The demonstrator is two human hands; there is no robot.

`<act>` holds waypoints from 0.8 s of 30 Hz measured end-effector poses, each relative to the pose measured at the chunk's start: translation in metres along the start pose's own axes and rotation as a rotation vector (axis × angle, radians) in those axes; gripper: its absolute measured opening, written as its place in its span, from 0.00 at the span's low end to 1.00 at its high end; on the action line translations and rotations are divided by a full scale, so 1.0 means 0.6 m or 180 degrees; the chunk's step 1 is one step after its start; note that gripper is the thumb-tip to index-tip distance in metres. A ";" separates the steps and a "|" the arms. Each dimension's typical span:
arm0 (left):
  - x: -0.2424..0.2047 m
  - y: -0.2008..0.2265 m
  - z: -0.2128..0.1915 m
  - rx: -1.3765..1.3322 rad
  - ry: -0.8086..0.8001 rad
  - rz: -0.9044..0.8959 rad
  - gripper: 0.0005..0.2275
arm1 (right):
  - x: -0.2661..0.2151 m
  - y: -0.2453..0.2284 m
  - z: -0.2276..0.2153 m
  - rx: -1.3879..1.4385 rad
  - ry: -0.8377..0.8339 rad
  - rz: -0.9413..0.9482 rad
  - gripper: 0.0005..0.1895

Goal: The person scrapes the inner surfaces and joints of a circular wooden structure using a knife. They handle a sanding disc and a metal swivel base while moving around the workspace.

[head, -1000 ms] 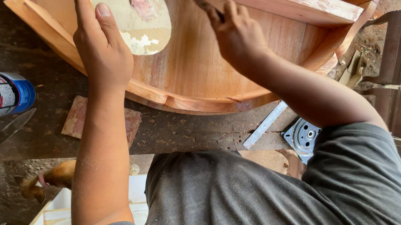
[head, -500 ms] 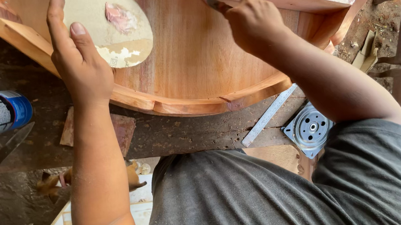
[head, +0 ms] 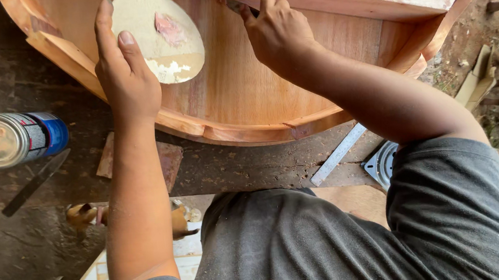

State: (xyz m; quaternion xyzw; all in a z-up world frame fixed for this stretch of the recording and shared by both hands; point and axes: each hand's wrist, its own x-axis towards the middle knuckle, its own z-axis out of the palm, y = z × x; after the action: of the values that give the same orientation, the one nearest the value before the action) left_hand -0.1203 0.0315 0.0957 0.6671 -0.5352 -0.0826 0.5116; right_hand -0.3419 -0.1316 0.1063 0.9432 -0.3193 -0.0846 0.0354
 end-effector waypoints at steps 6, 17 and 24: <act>-0.007 -0.015 0.003 -0.0086 -0.0049 -0.0397 0.17 | -0.028 0.055 0.023 0.0224 -0.0277 0.0186 0.11; -0.012 0.004 -0.004 -0.0389 0.0013 -0.0168 0.19 | -0.122 0.167 0.036 0.0203 -0.0195 0.0268 0.13; -0.011 0.032 0.001 -0.0217 0.0347 0.0045 0.16 | -0.135 0.187 0.056 0.0479 0.0646 -0.0604 0.27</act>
State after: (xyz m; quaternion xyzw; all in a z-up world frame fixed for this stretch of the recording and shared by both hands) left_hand -0.1354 0.0382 0.1076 0.6490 -0.5081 -0.0607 0.5630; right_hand -0.4782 -0.1718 0.0979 0.9728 -0.2291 0.0323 -0.0115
